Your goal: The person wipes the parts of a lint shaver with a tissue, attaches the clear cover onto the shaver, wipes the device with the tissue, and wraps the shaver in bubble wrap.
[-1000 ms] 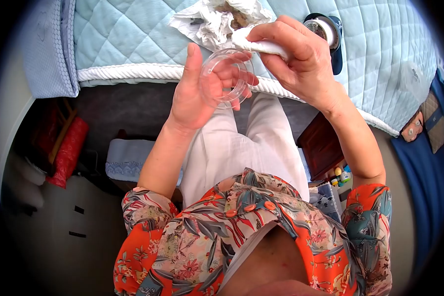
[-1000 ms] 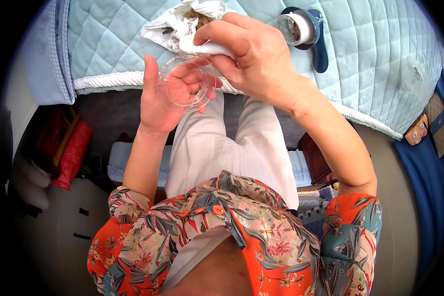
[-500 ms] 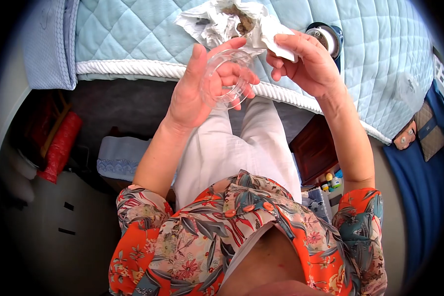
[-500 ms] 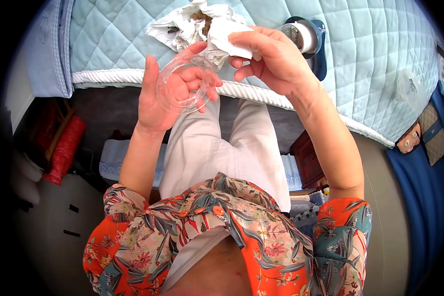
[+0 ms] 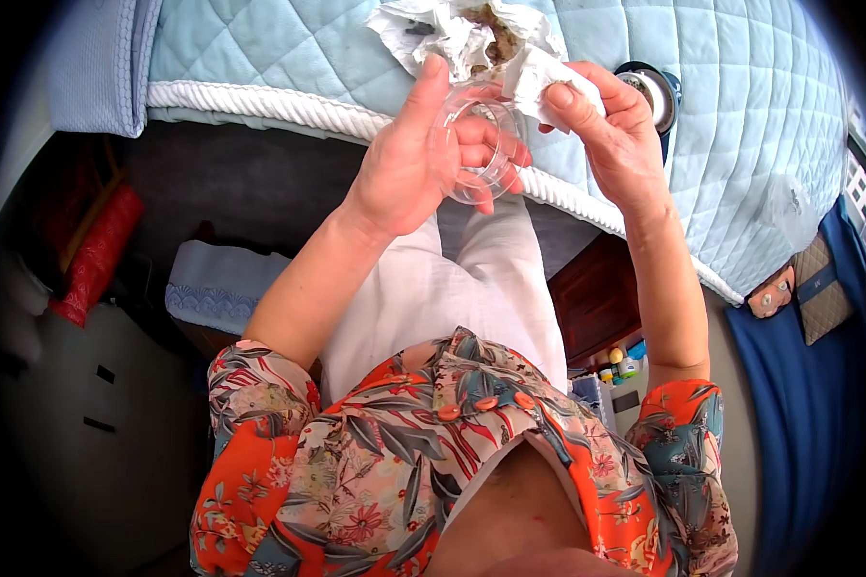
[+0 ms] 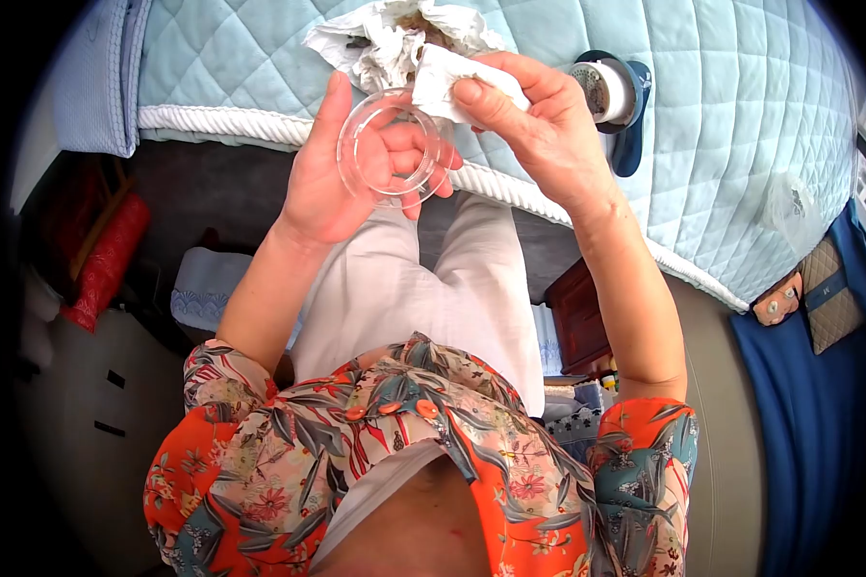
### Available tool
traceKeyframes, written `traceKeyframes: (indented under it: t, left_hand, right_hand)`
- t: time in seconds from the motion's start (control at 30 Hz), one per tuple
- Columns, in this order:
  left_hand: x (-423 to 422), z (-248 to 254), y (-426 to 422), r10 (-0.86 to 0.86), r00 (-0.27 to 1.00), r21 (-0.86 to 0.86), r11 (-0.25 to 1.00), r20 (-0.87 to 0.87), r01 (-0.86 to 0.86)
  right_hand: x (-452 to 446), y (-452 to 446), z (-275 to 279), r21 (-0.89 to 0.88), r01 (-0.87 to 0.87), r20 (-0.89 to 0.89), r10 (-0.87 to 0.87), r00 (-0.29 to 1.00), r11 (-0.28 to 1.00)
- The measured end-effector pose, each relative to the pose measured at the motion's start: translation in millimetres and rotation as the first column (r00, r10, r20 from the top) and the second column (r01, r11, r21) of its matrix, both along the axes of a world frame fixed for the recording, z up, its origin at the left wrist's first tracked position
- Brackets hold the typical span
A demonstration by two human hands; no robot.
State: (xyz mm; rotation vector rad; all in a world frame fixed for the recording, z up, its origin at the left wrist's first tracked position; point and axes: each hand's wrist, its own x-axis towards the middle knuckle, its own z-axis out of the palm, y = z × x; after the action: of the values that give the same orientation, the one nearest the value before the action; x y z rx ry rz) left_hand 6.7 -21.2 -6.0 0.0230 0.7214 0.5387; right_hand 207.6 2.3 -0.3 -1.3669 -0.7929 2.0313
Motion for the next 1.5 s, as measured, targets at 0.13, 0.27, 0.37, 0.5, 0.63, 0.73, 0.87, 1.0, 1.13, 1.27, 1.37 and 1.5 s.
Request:
traceKeyframes:
  t: [0.13, 0.27, 0.37, 0.5, 0.63, 0.73, 0.87, 1.0, 1.13, 1.27, 1.37, 1.5]
  left_hand:
    - [2, 0, -1, -0.023, 1.0, 0.007, 1.0, -0.006, 0.023]
    - [1, 0, 1, -0.046, 0.998, 0.035, 0.998, -0.031, 0.047]
    - [0, -1, 2, -0.052, 0.995, 0.064, 0.996, -0.083, 0.057]
    - [-2, 2, 5, -0.032, 0.973, 0.165, 0.984, -0.227, 0.071]
    - [0, 0, 5, 0.026, 0.94, 0.285, 0.956, -0.341, 0.077]
    - [1, -2, 3, 0.061, 0.907, 0.42, 0.898, -0.418, 0.133]
    - [3, -5, 3, 0.153, 0.834, 0.593, 0.77, -0.529, 0.235]
    - [5, -5, 1, 0.231, 0.826, 0.675, 0.703, -0.514, 0.223]
    - [8, -6, -4, 0.288, 0.845, 0.712, 0.687, -0.451, 0.146]
    - [5, -11, -6, 0.362, 0.837, 0.799, 0.586, -0.41, 0.138]
    - [2, -11, -6, 0.416, 0.785, 0.848, 0.467, -0.46, 0.249]
    - [1, -11, -5, 0.45, 0.759, 0.875, 0.348, -0.472, 0.337]
  right_hand:
    - [0, 2, 4, 0.197, -0.125, 0.091, 0.109, 0.99, 0.972]
    - [3, 5, 2, 0.381, -0.297, 0.249, 0.212, 0.945, 0.876]
    - [4, 5, 4, 0.406, -0.395, 0.361, 0.253, 0.898, 0.824]
    - [-3, -7, 10, 0.1, -0.328, 0.363, 0.273, 0.891, 0.939]
    - [-11, -24, 9, -0.216, -0.079, 0.16, 0.115, 0.98, 0.973]
    - [-21, -32, 11, -0.369, 0.063, 0.104, -0.026, 0.994, 0.927]
    - [-34, -40, 19, -0.564, 0.219, -0.022, -0.279, 0.96, 0.796]
    - [-39, -38, 27, -0.699, 0.242, -0.074, -0.405, 0.911, 0.673]
    - [-40, -41, 34, -0.796, 0.193, -0.122, -0.464, 0.877, 0.574]
    - [-40, -44, 39, -0.891, 0.155, -0.142, -0.587, 0.797, 0.426]
    - [-38, -51, 41, -0.921, 0.096, -0.205, -0.681, 0.703, 0.376]
    - [-33, -57, 43, -0.933, 0.026, -0.272, -0.748, 0.605, 0.36]
